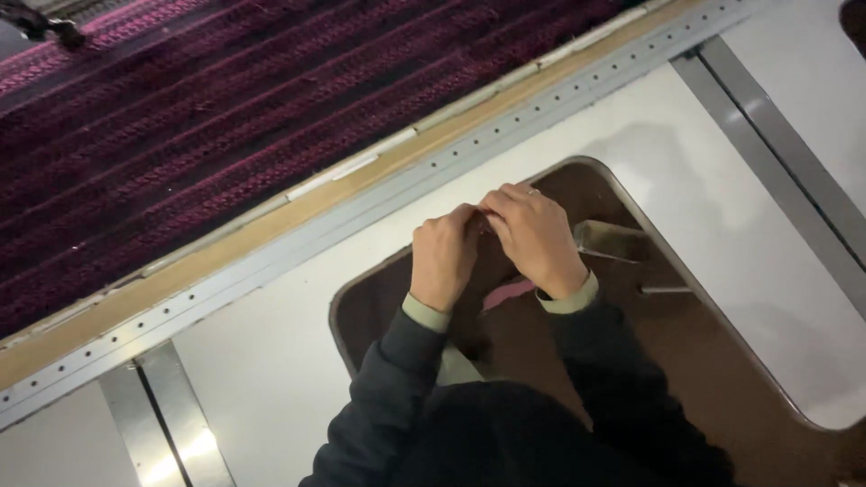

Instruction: The person works on a large piece of dark fabric with pink patterns, likely a carpet or rug, moving along its length. They use their hands to pull, adjust, and tie loose threads on the surface. The person also reaches up to the overhead machinery to adjust components and thread paths.

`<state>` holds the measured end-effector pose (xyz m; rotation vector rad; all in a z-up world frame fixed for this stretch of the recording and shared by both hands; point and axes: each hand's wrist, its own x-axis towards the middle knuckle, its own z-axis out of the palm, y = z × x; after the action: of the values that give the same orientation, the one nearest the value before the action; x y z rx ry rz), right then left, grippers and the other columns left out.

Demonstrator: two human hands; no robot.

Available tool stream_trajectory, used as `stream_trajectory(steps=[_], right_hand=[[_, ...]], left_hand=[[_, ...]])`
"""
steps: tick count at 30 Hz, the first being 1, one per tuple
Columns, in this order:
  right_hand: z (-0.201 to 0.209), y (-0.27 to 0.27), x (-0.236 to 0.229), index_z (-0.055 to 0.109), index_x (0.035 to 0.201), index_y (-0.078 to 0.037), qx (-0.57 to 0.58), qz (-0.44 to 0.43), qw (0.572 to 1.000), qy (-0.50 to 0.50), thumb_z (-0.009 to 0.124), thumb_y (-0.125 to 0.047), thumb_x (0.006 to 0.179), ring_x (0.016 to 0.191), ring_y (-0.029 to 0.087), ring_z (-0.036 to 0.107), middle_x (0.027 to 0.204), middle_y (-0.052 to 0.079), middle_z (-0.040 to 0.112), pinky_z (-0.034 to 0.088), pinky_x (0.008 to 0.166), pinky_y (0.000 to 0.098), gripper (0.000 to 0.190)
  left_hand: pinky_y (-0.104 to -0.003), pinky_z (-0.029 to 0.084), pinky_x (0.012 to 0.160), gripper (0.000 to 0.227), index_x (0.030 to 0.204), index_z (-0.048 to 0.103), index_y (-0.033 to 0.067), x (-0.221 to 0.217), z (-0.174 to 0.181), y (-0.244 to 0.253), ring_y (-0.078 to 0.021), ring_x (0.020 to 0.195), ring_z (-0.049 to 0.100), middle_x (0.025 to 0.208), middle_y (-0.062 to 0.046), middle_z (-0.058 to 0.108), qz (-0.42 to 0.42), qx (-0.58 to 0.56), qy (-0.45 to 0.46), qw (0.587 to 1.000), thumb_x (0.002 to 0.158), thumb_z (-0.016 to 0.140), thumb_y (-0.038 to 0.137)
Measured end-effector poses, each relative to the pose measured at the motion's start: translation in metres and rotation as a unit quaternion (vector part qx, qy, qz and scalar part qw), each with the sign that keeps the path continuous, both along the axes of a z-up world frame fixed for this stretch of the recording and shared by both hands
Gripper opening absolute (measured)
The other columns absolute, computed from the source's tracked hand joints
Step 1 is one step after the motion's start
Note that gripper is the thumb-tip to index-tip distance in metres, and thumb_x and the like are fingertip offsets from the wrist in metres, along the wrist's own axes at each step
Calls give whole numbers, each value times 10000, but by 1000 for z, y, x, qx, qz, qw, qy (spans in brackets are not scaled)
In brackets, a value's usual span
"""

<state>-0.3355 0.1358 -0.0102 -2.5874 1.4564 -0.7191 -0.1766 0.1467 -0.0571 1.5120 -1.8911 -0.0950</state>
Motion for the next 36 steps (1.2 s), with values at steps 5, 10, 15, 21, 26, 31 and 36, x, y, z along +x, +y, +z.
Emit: stream_trajectory(steps=[5,10,15,21,26,31,36], right_hand=[[-1,39,-59,678,1088,-46,86,-35,995,30,703,-41,915,931,391,692,944,136,679,568,785,510,174],[3,56,-105,652,1205,-37,107,-34,993,27,745,-119,888,993,434,705,1105,180,702,563,780,601,340],[-12,68,-133,712,1091,-66,85,-52,993,57,750,-127,878,974,392,685,971,105,701,557,809,552,224],[-8,70,-140,697,1082,-129,29,-80,992,98,818,-207,823,1017,342,672,990,39,707,539,816,519,297],[-36,63,-144,694,1057,-123,28,-87,995,30,777,-134,834,991,363,668,962,61,719,537,816,528,238],[-48,33,-137,710,1012,-95,23,-89,996,20,738,-108,838,949,369,686,911,104,740,542,825,509,176],[-42,-21,-111,700,1100,-120,-11,-104,993,46,634,-195,913,1177,329,611,1166,84,705,488,923,466,212]], left_hand=[[-531,608,703,275,1197,685,186,-42,-7,10,-377,806,762,822,-93,771,-138,107,-114,978,960,588,86],[-551,602,689,216,1151,715,222,-79,-7,2,-402,793,750,784,-106,752,-164,67,-125,976,959,636,163],[-523,615,721,286,1165,704,193,-110,4,23,-384,844,747,862,-97,763,-205,50,-104,972,912,632,79],[-574,601,724,395,1245,632,113,-121,21,33,-424,878,733,891,-163,745,-224,39,-76,971,861,723,106],[-511,620,716,424,1265,640,177,-127,3,31,-380,861,738,955,-128,725,-174,-8,-103,979,852,737,173],[-492,612,613,510,1320,646,194,-129,-13,4,-337,683,739,757,-94,736,-131,-46,-137,981,815,718,204],[-429,611,586,485,1376,594,199,-107,-26,-58,-251,679,746,745,-32,740,-121,-91,-144,978,895,652,176]])
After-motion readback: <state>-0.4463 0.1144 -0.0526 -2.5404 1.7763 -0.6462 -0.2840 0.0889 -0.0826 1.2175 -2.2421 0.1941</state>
